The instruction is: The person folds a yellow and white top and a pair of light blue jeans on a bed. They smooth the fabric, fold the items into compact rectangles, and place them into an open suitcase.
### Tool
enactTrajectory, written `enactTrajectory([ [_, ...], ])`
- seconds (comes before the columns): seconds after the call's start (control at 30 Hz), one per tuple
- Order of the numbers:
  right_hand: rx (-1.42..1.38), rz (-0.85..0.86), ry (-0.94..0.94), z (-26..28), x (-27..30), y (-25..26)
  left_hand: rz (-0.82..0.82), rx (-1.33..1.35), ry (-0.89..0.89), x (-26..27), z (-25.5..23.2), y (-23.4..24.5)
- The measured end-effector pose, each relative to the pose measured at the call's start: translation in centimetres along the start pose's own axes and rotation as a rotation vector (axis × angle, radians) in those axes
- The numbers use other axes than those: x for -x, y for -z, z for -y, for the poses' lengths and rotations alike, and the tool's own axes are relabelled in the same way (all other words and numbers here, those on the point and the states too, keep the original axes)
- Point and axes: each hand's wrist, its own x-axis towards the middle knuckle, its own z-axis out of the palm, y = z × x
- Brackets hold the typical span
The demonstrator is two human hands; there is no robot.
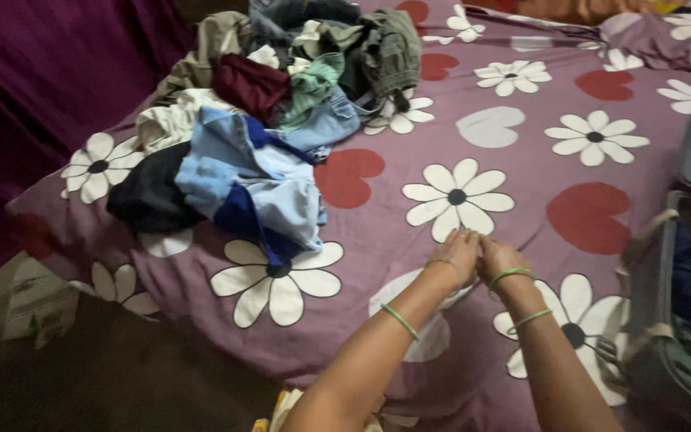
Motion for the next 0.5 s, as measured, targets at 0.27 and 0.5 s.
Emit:
enactTrajectory([
  [0.27,-0.054,0.040,0.164,12.6,-4.0,-5.3,0.003,0.009,0.255,4.5,12.0,4.3],
  [0.5,-0.277,-0.006,0.347,20.4,-8.9,-13.4,-0.092,-0.190,0.367,7.4,20.4,8.5],
])
